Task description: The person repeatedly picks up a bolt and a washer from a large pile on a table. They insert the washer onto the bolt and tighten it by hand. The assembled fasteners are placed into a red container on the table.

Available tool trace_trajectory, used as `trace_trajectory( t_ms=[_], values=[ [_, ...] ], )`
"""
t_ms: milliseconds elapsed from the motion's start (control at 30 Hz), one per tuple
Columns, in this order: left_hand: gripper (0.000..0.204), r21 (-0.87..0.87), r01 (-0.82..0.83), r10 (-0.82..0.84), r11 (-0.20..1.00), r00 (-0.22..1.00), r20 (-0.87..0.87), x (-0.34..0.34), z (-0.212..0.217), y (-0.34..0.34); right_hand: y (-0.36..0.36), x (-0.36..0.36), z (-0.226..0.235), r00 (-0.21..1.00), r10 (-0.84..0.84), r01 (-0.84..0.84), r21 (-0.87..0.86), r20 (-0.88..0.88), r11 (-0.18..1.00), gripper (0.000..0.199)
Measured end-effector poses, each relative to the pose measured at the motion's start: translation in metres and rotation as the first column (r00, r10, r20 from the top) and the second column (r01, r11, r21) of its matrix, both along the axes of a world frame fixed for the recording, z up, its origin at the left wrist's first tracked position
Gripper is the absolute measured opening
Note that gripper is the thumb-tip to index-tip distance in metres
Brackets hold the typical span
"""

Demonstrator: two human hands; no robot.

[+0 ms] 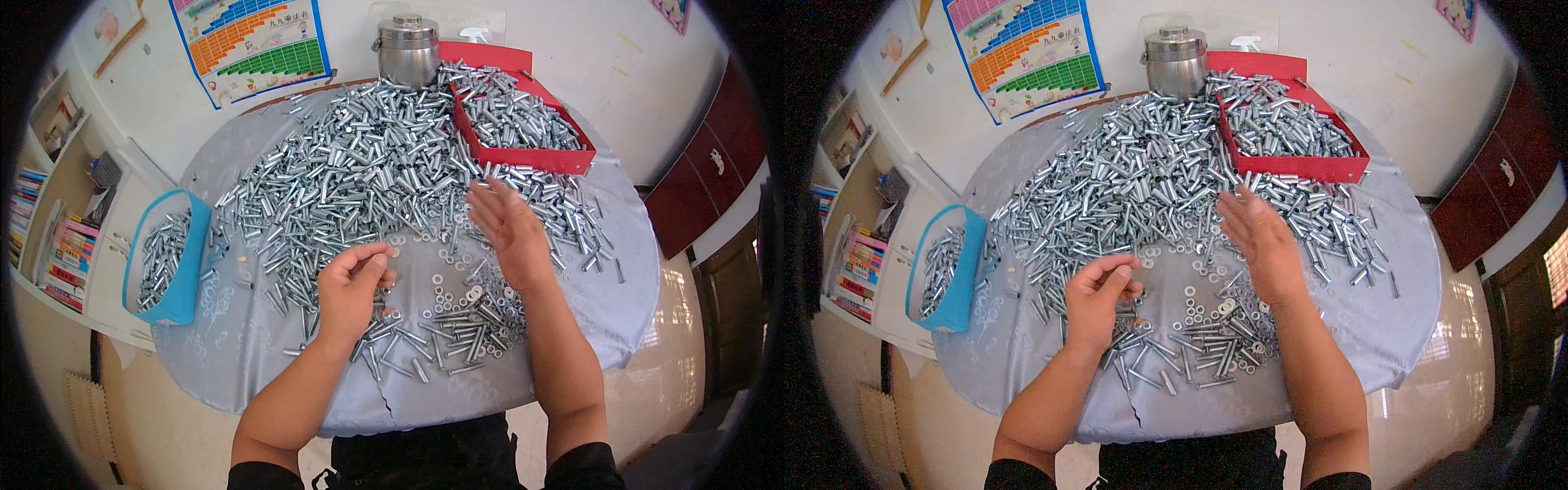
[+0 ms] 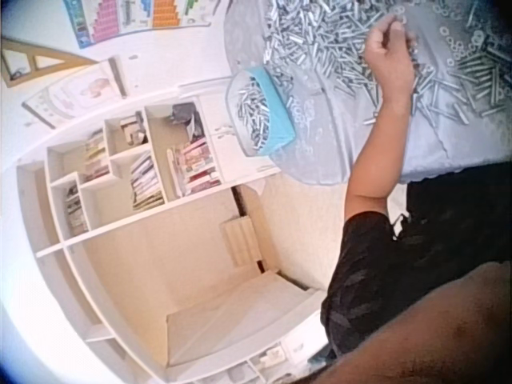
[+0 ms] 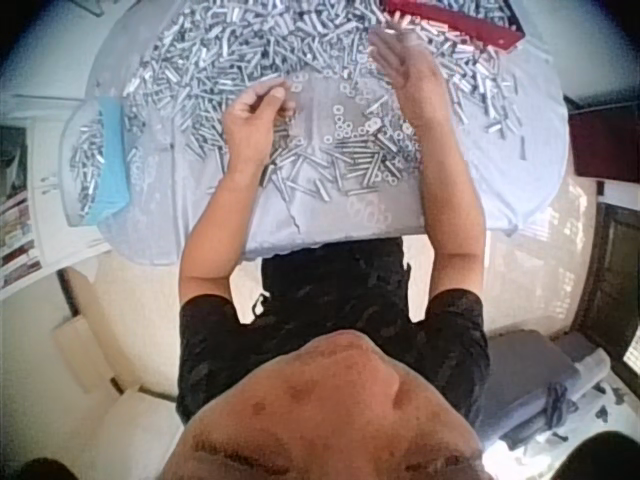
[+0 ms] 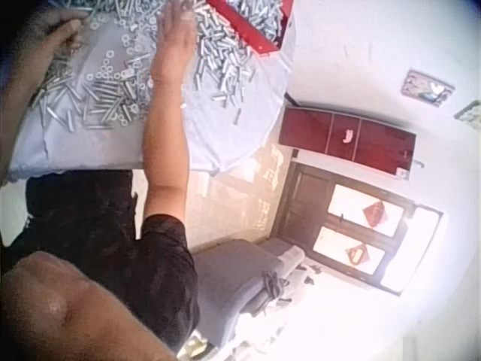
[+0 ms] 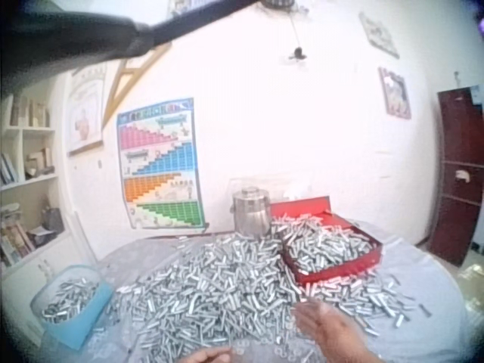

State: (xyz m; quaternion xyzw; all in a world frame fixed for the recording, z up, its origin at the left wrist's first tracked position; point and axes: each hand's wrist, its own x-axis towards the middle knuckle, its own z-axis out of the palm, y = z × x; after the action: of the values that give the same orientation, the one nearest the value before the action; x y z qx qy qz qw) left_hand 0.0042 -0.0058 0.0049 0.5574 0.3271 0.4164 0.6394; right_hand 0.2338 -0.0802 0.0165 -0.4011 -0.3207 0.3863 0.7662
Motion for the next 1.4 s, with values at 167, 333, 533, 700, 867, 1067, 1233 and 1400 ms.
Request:
trace_trajectory(
  t_ms=[167,333,533,700,867,1067,1233,1400],
  values=[
    [0.019,-0.018,-0.003,0.003,1.000,1.000,-0.016,-0.001,0.002,-0.002,-0.002,-0.012,-0.001,0.994,0.035,-0.015,-0.196,0.099,0.980,0.037],
    [0.018,-0.004,-0.052,0.052,0.999,0.999,-0.004,-0.003,0.005,0.001,-0.002,-0.015,-0.002,0.960,-0.011,0.092,-0.278,0.278,0.956,0.026],
    [0.014,0.017,-0.066,0.067,0.998,0.996,-0.060,-0.011,0.009,0.011,-0.003,-0.015,-0.007,0.940,-0.020,0.115,-0.263,0.340,0.958,0.024],
    [0.010,0.232,0.295,-0.162,0.927,0.872,-0.461,-0.021,0.010,0.013,-0.003,-0.017,-0.007,0.902,0.009,0.139,-0.308,0.433,0.941,0.023],
    [0.013,0.356,0.670,-0.243,0.652,0.629,-0.738,-0.033,0.023,0.014,-0.004,-0.017,-0.004,0.888,0.009,0.156,-0.318,0.461,0.935,0.023],
    [0.020,0.409,0.760,-0.120,0.505,0.531,-0.839,-0.033,0.022,0.005,-0.003,-0.013,-0.005,0.904,-0.049,0.190,-0.298,0.424,0.935,0.022],
    [0.021,0.437,0.771,-0.115,0.463,0.542,-0.833,-0.036,0.027,0.003,-0.003,-0.012,-0.007,0.892,-0.061,0.210,-0.290,0.448,0.934,0.022],
    [0.021,0.282,0.835,-0.195,0.472,0.410,-0.891,-0.035,0.034,0.006,-0.003,-0.011,-0.007,0.900,-0.077,0.217,-0.288,0.429,0.933,0.022]
  ],
)
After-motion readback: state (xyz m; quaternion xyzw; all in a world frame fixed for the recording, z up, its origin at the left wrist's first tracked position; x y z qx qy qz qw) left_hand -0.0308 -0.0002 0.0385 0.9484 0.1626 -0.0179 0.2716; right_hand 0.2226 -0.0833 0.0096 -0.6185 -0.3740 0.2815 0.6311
